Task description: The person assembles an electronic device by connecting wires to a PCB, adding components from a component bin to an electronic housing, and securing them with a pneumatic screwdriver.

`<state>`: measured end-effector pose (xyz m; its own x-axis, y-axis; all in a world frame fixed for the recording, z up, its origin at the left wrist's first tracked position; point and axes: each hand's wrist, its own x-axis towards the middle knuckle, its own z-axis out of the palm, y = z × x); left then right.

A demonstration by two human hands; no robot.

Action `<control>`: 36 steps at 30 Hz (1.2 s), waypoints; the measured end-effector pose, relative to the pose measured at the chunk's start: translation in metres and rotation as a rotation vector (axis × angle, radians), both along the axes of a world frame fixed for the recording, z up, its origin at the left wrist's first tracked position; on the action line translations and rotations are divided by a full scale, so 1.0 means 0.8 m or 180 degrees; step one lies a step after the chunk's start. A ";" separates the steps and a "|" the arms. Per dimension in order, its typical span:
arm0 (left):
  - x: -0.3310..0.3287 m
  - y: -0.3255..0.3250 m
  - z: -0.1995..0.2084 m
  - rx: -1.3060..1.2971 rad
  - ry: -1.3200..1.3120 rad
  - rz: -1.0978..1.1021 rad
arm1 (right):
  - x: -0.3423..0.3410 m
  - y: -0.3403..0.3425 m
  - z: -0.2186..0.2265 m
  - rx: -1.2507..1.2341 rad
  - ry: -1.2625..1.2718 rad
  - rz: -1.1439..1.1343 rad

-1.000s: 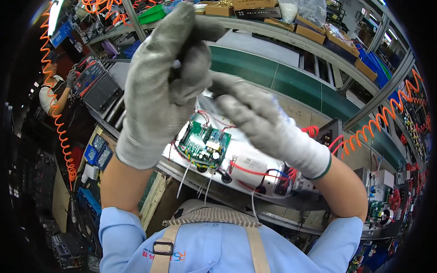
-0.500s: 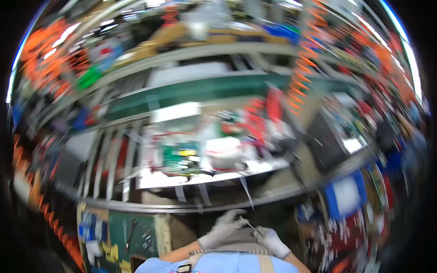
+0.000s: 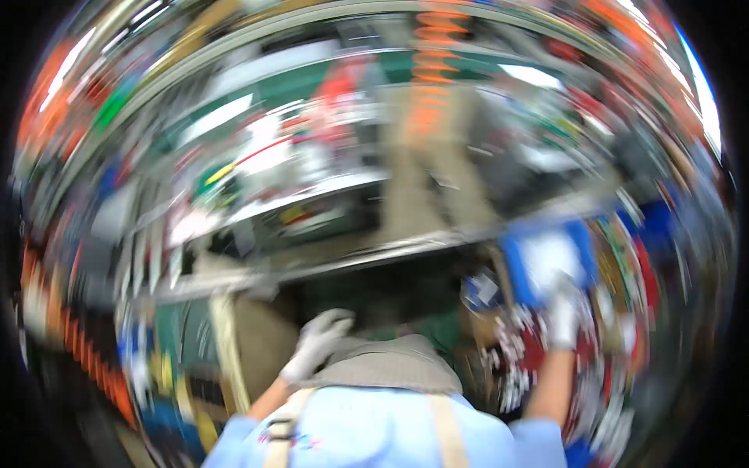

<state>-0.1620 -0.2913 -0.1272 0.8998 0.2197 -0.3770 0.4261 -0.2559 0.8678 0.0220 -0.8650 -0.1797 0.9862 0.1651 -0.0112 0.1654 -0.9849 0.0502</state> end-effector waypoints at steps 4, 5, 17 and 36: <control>0.004 -0.096 -0.055 0.0383 -0.0455 -0.0687 | 0.138 0.012 0.031 0.0970 -0.1317 0.0426; -0.002 -0.112 -0.048 0.0433 -0.0519 -0.0637 | 0.154 0.049 0.036 0.1369 -0.1217 0.0725; -0.324 0.002 -0.115 0.2173 0.1118 0.3141 | -0.105 0.537 0.100 0.2241 0.2523 0.3512; -0.604 0.134 0.006 0.2696 0.2498 0.1493 | -0.420 0.881 0.079 0.1359 0.2798 0.5733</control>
